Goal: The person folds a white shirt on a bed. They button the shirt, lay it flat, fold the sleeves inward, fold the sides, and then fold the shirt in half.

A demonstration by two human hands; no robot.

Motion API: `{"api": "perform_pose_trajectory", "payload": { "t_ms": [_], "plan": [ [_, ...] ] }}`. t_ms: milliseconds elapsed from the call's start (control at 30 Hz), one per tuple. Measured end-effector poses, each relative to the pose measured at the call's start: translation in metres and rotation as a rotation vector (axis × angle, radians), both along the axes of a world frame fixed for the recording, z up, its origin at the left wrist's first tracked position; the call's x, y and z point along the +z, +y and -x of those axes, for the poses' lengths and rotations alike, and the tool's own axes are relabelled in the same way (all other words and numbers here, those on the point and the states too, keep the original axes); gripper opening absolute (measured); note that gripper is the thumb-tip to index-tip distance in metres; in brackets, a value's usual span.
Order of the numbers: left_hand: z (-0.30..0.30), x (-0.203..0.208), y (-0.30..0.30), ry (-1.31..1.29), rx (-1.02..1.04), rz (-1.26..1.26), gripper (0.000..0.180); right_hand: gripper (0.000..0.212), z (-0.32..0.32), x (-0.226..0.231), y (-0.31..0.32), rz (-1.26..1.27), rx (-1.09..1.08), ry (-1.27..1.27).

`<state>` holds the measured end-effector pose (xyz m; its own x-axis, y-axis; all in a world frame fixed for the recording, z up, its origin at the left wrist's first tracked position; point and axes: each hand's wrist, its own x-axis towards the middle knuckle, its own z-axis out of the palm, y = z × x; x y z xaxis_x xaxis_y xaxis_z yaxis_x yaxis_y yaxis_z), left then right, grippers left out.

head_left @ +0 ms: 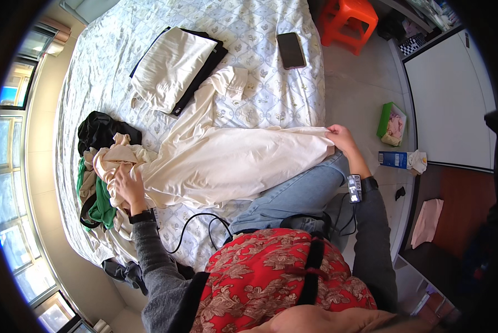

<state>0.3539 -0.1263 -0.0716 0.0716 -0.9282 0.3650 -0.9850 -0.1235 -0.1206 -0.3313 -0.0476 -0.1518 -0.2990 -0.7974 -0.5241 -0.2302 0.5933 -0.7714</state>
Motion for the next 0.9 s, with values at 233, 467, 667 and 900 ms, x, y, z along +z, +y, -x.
{"api": "perform_pose_trajectory", "payload": {
  "t_ms": [233,467,667,900],
  "plan": [
    [0.087,-0.058,-0.067,0.378,-0.276,-0.233,0.068,0.016,0.003,0.043,0.011,0.077,0.007,0.061],
    [0.102,-0.030,-0.092,1.293,-0.050,-0.727,0.035,0.011,0.003,0.078,0.014,0.296,-0.066,0.038],
    [0.063,0.124,-0.101,1.751,-0.460,-0.269,0.029,0.008,0.007,0.126,0.003,0.560,-0.109,0.037],
    [0.066,0.180,-0.093,1.696,-0.548,-0.100,0.028,0.032,0.010,0.175,0.002,0.602,-0.306,-0.597]
  ]
}}
